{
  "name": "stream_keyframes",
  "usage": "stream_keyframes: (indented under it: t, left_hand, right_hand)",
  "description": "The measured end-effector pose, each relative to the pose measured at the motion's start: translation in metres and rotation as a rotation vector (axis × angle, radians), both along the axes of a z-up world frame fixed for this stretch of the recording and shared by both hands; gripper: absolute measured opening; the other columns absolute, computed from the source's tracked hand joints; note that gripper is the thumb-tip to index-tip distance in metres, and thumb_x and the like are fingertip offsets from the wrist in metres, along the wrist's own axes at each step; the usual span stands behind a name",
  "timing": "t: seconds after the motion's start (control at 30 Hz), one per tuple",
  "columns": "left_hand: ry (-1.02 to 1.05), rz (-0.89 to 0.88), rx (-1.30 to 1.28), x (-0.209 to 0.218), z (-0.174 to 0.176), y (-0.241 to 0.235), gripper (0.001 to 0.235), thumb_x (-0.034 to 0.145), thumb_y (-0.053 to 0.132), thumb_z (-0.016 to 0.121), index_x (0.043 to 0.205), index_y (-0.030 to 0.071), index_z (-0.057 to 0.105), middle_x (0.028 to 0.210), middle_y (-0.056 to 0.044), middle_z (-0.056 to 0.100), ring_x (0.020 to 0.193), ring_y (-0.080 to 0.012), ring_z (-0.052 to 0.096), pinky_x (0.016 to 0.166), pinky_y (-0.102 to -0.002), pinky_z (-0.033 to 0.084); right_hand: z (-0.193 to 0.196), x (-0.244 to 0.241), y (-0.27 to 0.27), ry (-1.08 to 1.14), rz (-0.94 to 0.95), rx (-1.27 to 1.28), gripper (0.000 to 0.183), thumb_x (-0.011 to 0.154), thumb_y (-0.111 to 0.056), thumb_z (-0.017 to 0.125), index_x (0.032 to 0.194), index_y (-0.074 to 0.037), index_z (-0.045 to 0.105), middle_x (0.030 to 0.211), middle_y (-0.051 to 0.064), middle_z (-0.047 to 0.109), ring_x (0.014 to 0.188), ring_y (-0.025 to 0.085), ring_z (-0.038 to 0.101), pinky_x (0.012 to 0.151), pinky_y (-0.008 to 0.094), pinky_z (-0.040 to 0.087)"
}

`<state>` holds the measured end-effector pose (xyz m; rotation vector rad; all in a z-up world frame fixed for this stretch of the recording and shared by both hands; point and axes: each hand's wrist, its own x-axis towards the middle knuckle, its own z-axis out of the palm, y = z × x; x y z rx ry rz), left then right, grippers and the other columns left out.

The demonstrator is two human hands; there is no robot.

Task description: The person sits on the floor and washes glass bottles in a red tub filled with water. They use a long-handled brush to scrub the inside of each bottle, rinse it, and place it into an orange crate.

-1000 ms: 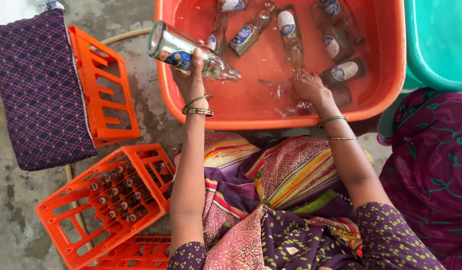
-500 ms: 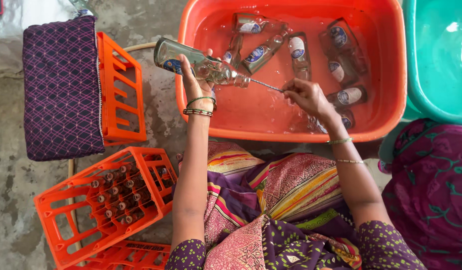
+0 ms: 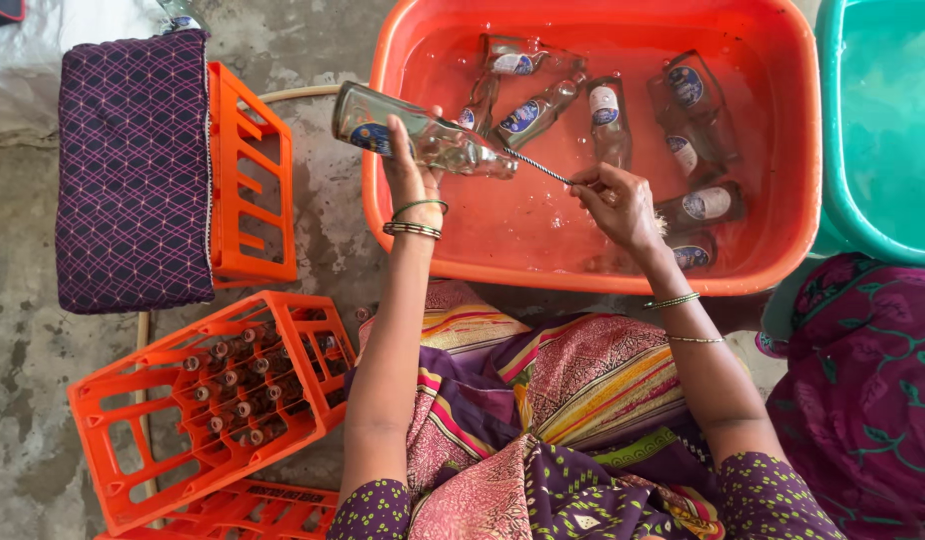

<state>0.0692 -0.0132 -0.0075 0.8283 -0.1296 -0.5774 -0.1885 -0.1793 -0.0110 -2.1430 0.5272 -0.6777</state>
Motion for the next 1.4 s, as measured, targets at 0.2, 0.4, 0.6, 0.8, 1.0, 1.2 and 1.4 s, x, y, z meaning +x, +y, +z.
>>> stream_keyframes:
  t: [0.2, 0.4, 0.6, 0.8, 1.0, 1.2, 1.4]
  left_hand:
    - [0.047, -0.017, -0.108, -0.003, 0.003, -0.001, 0.081, 0.093, 0.059, 0.065, 0.144, 0.002, 0.041, 0.127, -0.019, 0.068, 0.097, -0.0240, 0.074, 0.084, -0.040, 0.067]
    - [0.030, 0.036, -0.076, 0.004, 0.002, 0.003, 0.079, 0.093, 0.058, 0.064, 0.146, 0.004, 0.040, 0.129, -0.020, 0.068, 0.100, -0.0223, 0.072, 0.086, -0.039, 0.065]
    - [-0.022, 0.005, -0.130, -0.002, 0.007, 0.004, 0.079, 0.095, 0.059, 0.061, 0.147, 0.003, 0.038, 0.134, -0.018, 0.065, 0.109, -0.0266, 0.072, 0.090, -0.041, 0.065]
    - [-0.216, -0.156, -0.121, -0.021, 0.015, 0.003, 0.081, 0.096, 0.058, 0.062, 0.150, 0.006, 0.031, 0.140, -0.017, 0.062, 0.123, -0.0289, 0.066, 0.106, -0.044, 0.057]
    - [-0.498, -0.290, -0.121, -0.046, 0.023, 0.005, 0.081, 0.102, 0.052, 0.068, 0.155, 0.002, 0.032, 0.142, -0.019, 0.063, 0.137, -0.0328, 0.061, 0.121, -0.043, 0.045]
    - [-0.355, -0.314, -0.270, -0.047, 0.018, 0.001, 0.082, 0.099, 0.050, 0.070, 0.156, 0.005, 0.031, 0.137, -0.018, 0.063, 0.134, -0.0352, 0.061, 0.119, -0.047, 0.046]
    - [-0.331, -0.299, -0.191, -0.055, 0.019, 0.000, 0.084, 0.099, 0.054, 0.070, 0.155, 0.002, 0.034, 0.138, -0.017, 0.065, 0.136, -0.0333, 0.062, 0.112, -0.042, 0.047]
  right_hand:
    - [0.004, -0.009, -0.006, -0.073, -0.013, -0.047, 0.011, 0.093, -0.006, 0.077, 0.100, -0.001, 0.071, 0.087, 0.010, 0.074, 0.078, 0.016, 0.074, 0.071, 0.030, 0.057]
    - [0.010, -0.007, -0.001, -0.072, -0.005, -0.170, 0.011, 0.092, -0.006, 0.078, 0.099, -0.001, 0.072, 0.090, 0.012, 0.074, 0.082, 0.022, 0.075, 0.073, 0.032, 0.057]
    - [0.017, -0.004, 0.003, -0.073, -0.007, -0.167, 0.011, 0.092, -0.005, 0.079, 0.098, 0.000, 0.071, 0.090, 0.013, 0.074, 0.082, 0.023, 0.075, 0.073, 0.032, 0.057]
    - [-0.004, 0.007, 0.014, -0.107, -0.006, -0.026, 0.008, 0.095, -0.003, 0.076, 0.101, -0.001, 0.072, 0.094, 0.010, 0.076, 0.082, 0.015, 0.075, 0.070, 0.028, 0.060]
    - [-0.030, 0.016, 0.027, -0.169, -0.014, 0.416, 0.011, 0.097, -0.003, 0.075, 0.102, -0.002, 0.066, 0.091, 0.006, 0.077, 0.080, 0.008, 0.073, 0.073, 0.026, 0.060]
    - [0.001, 0.006, 0.028, -0.249, 0.108, -0.136, 0.020, 0.091, 0.001, 0.073, 0.108, 0.000, 0.063, 0.100, 0.012, 0.069, 0.092, 0.018, 0.068, 0.079, 0.033, 0.058]
    - [0.017, 0.005, 0.036, -0.250, -0.030, -0.315, 0.025, 0.087, 0.001, 0.084, 0.106, -0.007, 0.070, 0.096, 0.012, 0.074, 0.086, 0.021, 0.074, 0.073, 0.032, 0.060]
